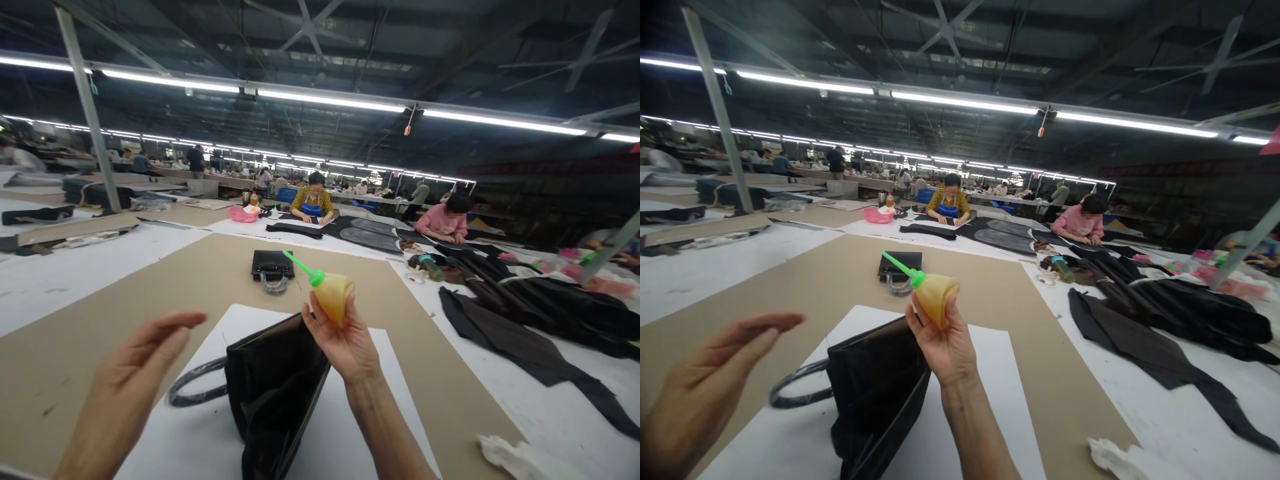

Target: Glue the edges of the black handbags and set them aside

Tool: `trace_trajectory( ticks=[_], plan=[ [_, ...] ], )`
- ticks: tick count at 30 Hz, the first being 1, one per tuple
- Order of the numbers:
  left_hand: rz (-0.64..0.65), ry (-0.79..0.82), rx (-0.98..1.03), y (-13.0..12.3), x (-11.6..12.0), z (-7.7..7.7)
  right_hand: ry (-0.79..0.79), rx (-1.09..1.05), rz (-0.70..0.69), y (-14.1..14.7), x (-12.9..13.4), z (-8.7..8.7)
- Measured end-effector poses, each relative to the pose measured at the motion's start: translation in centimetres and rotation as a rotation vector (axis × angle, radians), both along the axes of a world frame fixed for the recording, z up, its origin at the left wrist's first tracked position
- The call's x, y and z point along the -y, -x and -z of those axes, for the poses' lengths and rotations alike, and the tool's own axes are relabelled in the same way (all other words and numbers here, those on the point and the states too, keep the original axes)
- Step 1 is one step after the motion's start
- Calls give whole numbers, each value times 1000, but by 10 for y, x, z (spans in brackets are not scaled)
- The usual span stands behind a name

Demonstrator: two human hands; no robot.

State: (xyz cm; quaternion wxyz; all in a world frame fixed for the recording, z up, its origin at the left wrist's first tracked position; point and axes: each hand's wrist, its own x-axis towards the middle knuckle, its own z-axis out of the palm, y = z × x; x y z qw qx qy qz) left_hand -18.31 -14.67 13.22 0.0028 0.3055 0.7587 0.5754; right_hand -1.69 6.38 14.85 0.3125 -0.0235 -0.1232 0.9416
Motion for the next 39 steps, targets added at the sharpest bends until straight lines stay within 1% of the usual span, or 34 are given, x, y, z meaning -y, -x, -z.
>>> trace_trajectory(
  ticks=[2,3,4,5,7,10,13,14,16,19,21,23,24,25,26,27,28,29,30,32,34,36,37,39],
  plan=[
    [369,138,-188,-41,-6,-22,-5,2,4,2,1,-1],
    [506,208,-275,-59,-12,-29,-7,3,10,2,1,-1],
    [556,289,-312,-73,-20,-34,-9,5,16,2,1,-1],
    [556,351,-318,-83,-27,-37,-12,8,21,1,1,-2],
    [524,475,-290,-91,-39,-38,-16,14,30,-1,0,-2],
    [537,701,-246,-89,-50,-41,-20,28,37,-4,0,-2],
    [586,938,-320,-90,-61,-50,-20,39,39,-3,1,-2],
    [591,988,-367,-92,-66,-53,-20,42,39,-2,1,-2],
    [582,1037,-443,-96,-78,-58,-25,49,38,0,1,-1],
    [493,1072,-486,-91,-86,-57,-40,62,44,1,2,-1],
    [411,1077,-471,-78,-78,-52,-51,76,48,1,1,-1],
    [368,1045,-374,-58,-55,-42,-57,92,51,0,1,-1],
    [359,997,-292,-47,-39,-35,-59,100,52,0,1,-1],
    [382,969,-144,-36,-21,-28,-59,107,53,0,2,-1],
    [357,969,57,-26,-2,-20,-58,113,53,0,3,-2],
    [284,917,229,-17,16,-13,-58,119,52,0,4,-2],
    [218,841,316,-10,32,-6,-57,124,50,1,5,-2],
    [194,752,368,-4,46,1,-58,128,47,2,7,-3],
    [182,701,432,0,57,6,-58,133,46,3,8,-3],
    [216,630,529,4,69,12,-57,141,48,5,8,-4],
    [242,568,598,9,71,14,-58,144,54,7,7,-4],
    [221,459,585,14,69,9,-60,147,55,8,5,-4],
    [200,416,552,15,67,4,-60,148,54,9,5,-3],
    [119,373,428,11,65,-13,-60,148,52,9,4,-2]
  ],
)
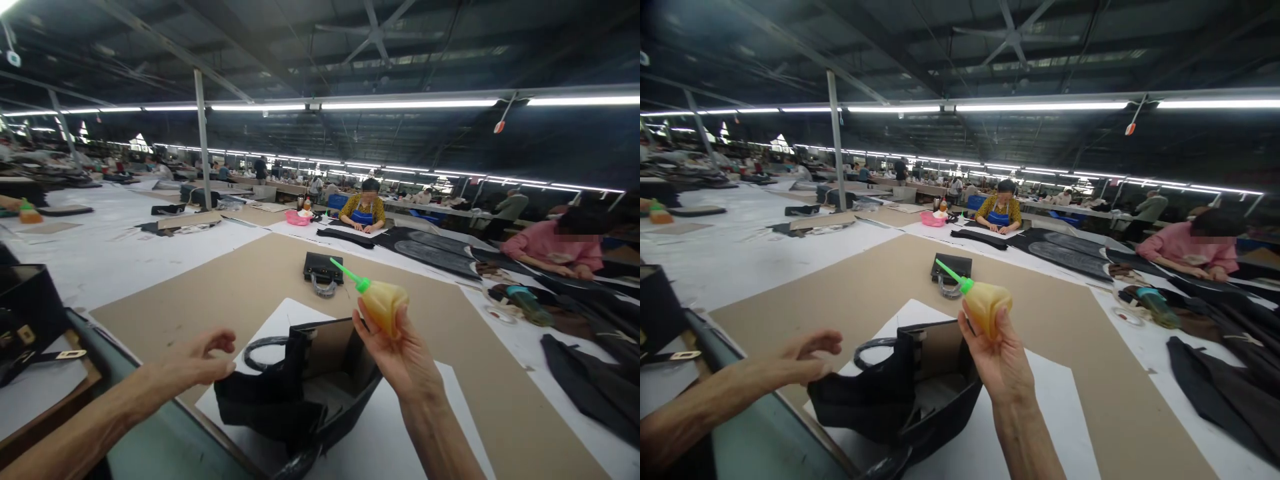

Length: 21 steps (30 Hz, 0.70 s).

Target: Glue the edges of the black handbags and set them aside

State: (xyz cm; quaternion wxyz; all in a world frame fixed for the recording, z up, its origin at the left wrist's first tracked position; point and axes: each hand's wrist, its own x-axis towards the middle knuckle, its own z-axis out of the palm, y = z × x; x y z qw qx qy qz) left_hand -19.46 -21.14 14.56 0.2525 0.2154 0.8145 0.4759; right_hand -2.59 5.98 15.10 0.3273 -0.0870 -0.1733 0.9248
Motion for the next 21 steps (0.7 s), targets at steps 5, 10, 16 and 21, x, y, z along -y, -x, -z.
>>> trace_trajectory(
  ticks=[5,10,16,21],
  plan=[
    [36,-111,-229,-65,-29,-49,7,-15,2,2,2,0],
    [326,50,105,-99,-84,-17,4,-6,-7,0,3,-2],
    [58,196,-417,-51,-102,47,1,42,-33,-11,5,-2],
    [-45,217,-485,-42,-124,62,-11,67,-19,-6,8,-4]
  ],
)
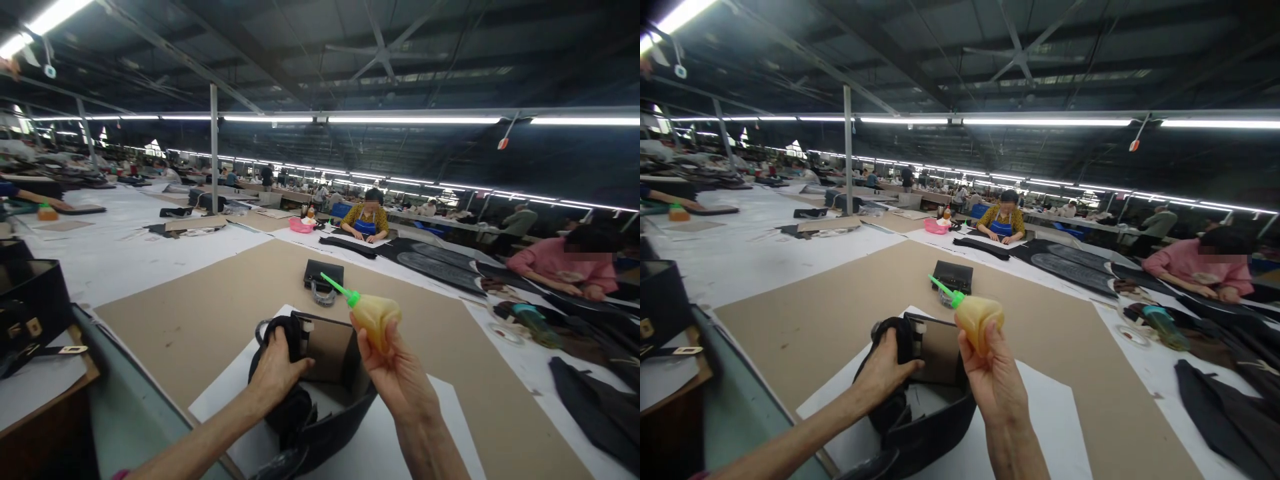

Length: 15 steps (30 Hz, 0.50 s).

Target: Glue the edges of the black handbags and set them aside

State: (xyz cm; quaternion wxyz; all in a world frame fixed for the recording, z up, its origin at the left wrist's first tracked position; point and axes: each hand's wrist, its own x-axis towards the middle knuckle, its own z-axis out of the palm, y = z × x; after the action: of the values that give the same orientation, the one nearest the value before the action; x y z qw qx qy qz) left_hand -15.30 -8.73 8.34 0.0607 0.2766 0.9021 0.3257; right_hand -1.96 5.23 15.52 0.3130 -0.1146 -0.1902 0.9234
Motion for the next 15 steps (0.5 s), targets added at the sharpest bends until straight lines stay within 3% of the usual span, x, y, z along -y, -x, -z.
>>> trace_trajectory(
  ticks=[7,11,15],
  plan=[
    [50,70,-54,8,-26,18,-41,34,-15,3,4,0],
    [114,-151,-12,8,-26,33,-42,33,-32,1,4,2],
    [156,-407,155,8,-24,41,-24,29,-50,-4,4,3]
  ],
)
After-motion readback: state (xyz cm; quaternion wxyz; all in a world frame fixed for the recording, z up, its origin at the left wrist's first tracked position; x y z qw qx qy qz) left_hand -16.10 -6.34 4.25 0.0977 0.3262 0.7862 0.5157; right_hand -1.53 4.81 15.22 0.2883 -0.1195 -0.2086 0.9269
